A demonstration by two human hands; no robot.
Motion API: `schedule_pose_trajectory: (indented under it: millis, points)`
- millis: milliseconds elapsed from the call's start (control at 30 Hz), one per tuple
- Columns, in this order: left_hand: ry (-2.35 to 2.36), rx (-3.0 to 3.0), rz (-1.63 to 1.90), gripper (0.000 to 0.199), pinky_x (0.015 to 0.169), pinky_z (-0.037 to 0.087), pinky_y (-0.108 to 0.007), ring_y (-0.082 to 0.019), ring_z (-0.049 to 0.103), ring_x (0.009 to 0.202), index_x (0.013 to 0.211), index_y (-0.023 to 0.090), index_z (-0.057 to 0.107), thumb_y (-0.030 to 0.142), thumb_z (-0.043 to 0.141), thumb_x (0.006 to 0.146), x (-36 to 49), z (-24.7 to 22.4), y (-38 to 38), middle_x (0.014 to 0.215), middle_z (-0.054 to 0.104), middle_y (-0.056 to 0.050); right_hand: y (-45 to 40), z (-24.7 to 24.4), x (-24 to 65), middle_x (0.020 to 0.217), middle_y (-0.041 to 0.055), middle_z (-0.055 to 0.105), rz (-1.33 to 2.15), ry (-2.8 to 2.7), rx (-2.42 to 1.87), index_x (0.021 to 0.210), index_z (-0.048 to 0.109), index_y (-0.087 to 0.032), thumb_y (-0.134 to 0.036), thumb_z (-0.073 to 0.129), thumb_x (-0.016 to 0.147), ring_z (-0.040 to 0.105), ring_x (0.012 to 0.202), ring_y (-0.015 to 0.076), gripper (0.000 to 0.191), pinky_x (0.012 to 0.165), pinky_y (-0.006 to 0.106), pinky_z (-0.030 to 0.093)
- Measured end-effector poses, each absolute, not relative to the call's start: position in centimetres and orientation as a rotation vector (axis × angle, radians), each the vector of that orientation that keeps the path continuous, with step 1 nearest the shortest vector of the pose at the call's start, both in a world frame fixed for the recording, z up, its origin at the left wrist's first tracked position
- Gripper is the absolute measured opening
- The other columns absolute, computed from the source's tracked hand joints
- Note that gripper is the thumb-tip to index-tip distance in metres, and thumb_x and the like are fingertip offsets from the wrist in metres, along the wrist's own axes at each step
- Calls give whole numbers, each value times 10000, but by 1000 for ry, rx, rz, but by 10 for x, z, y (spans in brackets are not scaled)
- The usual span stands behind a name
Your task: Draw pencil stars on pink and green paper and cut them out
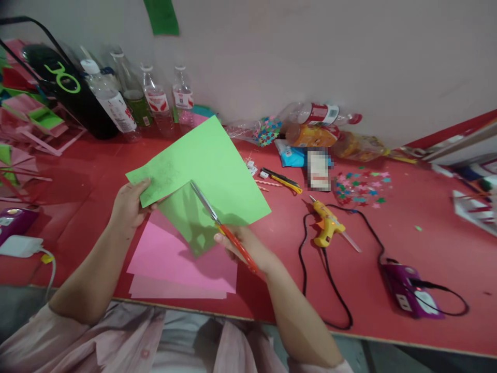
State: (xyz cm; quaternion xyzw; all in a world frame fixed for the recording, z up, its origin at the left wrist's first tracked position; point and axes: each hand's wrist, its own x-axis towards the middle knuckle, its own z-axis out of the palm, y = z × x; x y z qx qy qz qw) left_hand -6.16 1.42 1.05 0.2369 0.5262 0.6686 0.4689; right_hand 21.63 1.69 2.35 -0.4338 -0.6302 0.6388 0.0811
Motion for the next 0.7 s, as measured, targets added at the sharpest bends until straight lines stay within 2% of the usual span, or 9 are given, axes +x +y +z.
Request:
schedule_pose_trajectory:
  millis: [100,167,367,700]
  points:
    - [1266,670,1599,265,307,430,-217,-162,623,424,818,137,654,370,734,720,-61,5,14,618,659,-26,15,18,212,467,-52,491,1893,-1836,-1318,713,466,-213,-761,526,771,476,426,94,554,458,238,395]
    - [1273,727,1580,287,326,446,-225,-189,658,469,845,139,663,399,727,743,-60,1,14,620,662,-35,15,15,208,459,-60,488,1892,-1809,-1327,728,479,-211,-763,522,772,472,411,91,555,440,229,385]
    - [1287,873,1571,246,308,440,-217,-155,618,414,806,152,651,331,778,696,-60,-1,15,622,653,-10,13,6,201,447,-56,506,1884,-1794,-1355,789,531,-194,-785,480,771,479,376,95,593,414,222,381]
    - [1276,793,1568,244,278,401,-203,-144,593,379,757,125,654,267,806,630,-59,4,14,607,666,-28,11,-1,195,427,-54,507,1869,-1758,-1407,781,536,-185,-813,461,748,480,359,97,634,392,211,375]
